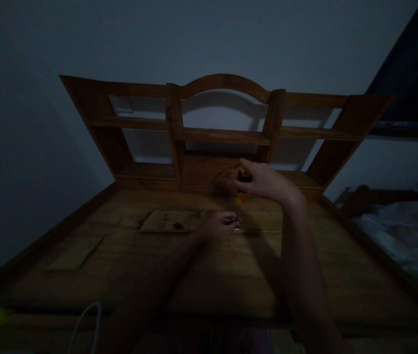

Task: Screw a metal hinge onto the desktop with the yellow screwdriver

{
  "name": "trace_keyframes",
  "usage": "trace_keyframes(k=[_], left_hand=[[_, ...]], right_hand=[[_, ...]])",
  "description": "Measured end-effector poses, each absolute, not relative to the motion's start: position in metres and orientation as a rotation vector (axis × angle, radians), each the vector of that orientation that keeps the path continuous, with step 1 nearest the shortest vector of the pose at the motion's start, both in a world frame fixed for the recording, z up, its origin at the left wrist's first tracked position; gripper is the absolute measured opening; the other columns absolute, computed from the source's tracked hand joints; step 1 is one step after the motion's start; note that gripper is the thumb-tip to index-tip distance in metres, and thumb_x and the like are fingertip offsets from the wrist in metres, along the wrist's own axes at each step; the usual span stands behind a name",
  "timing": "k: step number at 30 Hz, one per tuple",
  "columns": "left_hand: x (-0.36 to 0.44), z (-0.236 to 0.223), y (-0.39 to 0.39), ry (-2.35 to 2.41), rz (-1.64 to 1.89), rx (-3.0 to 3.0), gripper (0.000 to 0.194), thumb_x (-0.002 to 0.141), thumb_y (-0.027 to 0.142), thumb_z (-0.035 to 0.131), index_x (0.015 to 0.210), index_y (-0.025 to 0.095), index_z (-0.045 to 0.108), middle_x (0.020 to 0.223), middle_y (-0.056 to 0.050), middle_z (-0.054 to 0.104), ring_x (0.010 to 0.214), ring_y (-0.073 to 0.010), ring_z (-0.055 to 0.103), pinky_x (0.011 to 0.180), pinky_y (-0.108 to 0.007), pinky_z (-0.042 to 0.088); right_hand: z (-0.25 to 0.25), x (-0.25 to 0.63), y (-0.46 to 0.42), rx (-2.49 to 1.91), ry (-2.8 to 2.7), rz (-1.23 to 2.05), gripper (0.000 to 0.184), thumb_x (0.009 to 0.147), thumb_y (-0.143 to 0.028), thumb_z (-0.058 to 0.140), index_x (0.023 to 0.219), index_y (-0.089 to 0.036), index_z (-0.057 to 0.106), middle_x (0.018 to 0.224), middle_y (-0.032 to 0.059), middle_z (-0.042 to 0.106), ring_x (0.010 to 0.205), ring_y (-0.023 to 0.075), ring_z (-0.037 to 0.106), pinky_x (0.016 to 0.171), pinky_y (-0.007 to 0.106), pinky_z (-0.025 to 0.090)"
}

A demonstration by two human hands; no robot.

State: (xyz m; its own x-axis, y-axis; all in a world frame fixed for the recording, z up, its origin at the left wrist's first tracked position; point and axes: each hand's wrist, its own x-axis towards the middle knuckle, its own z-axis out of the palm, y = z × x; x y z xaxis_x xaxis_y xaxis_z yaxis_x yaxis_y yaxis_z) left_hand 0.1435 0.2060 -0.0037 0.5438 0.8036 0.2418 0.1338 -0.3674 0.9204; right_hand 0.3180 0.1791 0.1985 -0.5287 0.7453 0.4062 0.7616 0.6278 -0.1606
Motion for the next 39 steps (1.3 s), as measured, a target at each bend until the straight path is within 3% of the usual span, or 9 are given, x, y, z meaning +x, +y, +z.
trace_keyframes(k=[5, 11, 15, 19, 22, 26, 30, 36, 39], left_hand=[[0.142, -0.002, 0.204, 0.758, 0.888, 1.821, 0.027, 0.088, 0.031, 0.067, 0.103, 0.009, 0.071, 0.103, -0.011, 0.072, 0.095, -0.0175, 0.069, 0.091, -0.030, 0.053], [0.143, -0.004, 0.206, 0.748, 0.889, 1.841, 0.024, 0.089, 0.028, 0.065, 0.102, 0.009, 0.070, 0.101, -0.010, 0.072, 0.094, -0.0167, 0.069, 0.092, -0.029, 0.052], [0.143, -0.004, 0.205, 0.760, 0.890, 1.812, 0.022, 0.089, 0.026, 0.065, 0.101, 0.009, 0.070, 0.101, -0.011, 0.072, 0.093, -0.0170, 0.069, 0.091, -0.029, 0.053], [0.142, -0.006, 0.206, 0.755, 0.889, 1.802, 0.023, 0.088, 0.029, 0.067, 0.101, 0.010, 0.070, 0.103, -0.011, 0.072, 0.095, -0.0171, 0.069, 0.091, -0.029, 0.053], [0.141, -0.008, 0.207, 0.781, 0.896, 1.787, 0.022, 0.088, 0.028, 0.067, 0.099, 0.009, 0.070, 0.101, -0.011, 0.072, 0.093, -0.0169, 0.069, 0.090, -0.029, 0.053], [0.143, -0.009, 0.208, 0.796, 0.888, 1.768, 0.023, 0.087, 0.027, 0.067, 0.102, 0.010, 0.070, 0.102, -0.010, 0.072, 0.093, -0.0167, 0.069, 0.090, -0.029, 0.053], [0.144, -0.008, 0.207, 0.786, 0.885, 1.768, 0.022, 0.088, 0.026, 0.066, 0.103, 0.010, 0.070, 0.102, -0.011, 0.072, 0.094, -0.0166, 0.069, 0.090, -0.029, 0.053], [0.141, -0.008, 0.208, 0.766, 0.896, 1.792, 0.022, 0.088, 0.026, 0.065, 0.102, 0.009, 0.070, 0.102, -0.012, 0.072, 0.094, -0.0174, 0.069, 0.091, -0.030, 0.053], [0.141, -0.007, 0.207, 0.752, 0.887, 1.800, 0.024, 0.088, 0.027, 0.065, 0.102, 0.009, 0.070, 0.101, -0.012, 0.072, 0.093, -0.0174, 0.069, 0.091, -0.031, 0.053]], right_hand=[[0.205, 0.326, 0.170, -1.152, -2.459, 0.114, 0.032, 0.090, -0.024, 0.063, 0.122, -0.021, 0.061, 0.106, 0.0033, 0.069, 0.084, 0.0168, 0.064, 0.072, 0.025, 0.042], [0.197, 0.319, 0.180, -1.298, -2.338, -0.106, 0.032, 0.092, -0.048, 0.066, 0.091, -0.016, 0.060, 0.087, 0.0064, 0.068, 0.073, 0.0197, 0.061, 0.061, 0.030, 0.036], [0.198, 0.322, 0.182, -1.314, -2.339, -0.182, 0.040, 0.090, -0.057, 0.066, 0.091, -0.017, 0.061, 0.083, 0.0062, 0.067, 0.076, 0.0228, 0.062, 0.062, 0.031, 0.035], [0.206, 0.331, 0.176, -1.152, -2.420, 0.082, 0.033, 0.090, -0.032, 0.069, 0.118, -0.017, 0.061, 0.098, 0.0038, 0.068, 0.081, 0.0174, 0.064, 0.068, 0.027, 0.042], [0.209, 0.334, 0.174, -1.157, -2.420, 0.196, 0.039, 0.089, -0.020, 0.067, 0.127, -0.019, 0.059, 0.092, 0.0003, 0.069, 0.077, 0.0142, 0.064, 0.068, 0.024, 0.044], [0.205, 0.331, 0.180, -1.187, -2.370, 0.040, 0.022, 0.090, -0.033, 0.071, 0.101, -0.017, 0.062, 0.083, 0.0001, 0.066, 0.072, 0.0150, 0.061, 0.061, 0.026, 0.039], [0.201, 0.330, 0.186, -1.247, -2.301, -0.138, 0.036, 0.089, -0.051, 0.069, 0.084, -0.017, 0.057, 0.075, 0.0012, 0.062, 0.069, 0.0174, 0.058, 0.059, 0.029, 0.034], [0.203, 0.333, 0.181, -1.083, -2.427, 0.098, 0.036, 0.088, -0.035, 0.071, 0.122, -0.021, 0.066, 0.106, 0.0028, 0.070, 0.088, 0.0179, 0.064, 0.073, 0.027, 0.043], [0.206, 0.334, 0.180, -1.094, -2.442, 0.152, 0.037, 0.089, -0.029, 0.069, 0.126, -0.024, 0.066, 0.101, 0.0008, 0.071, 0.085, 0.0167, 0.065, 0.072, 0.026, 0.044]])
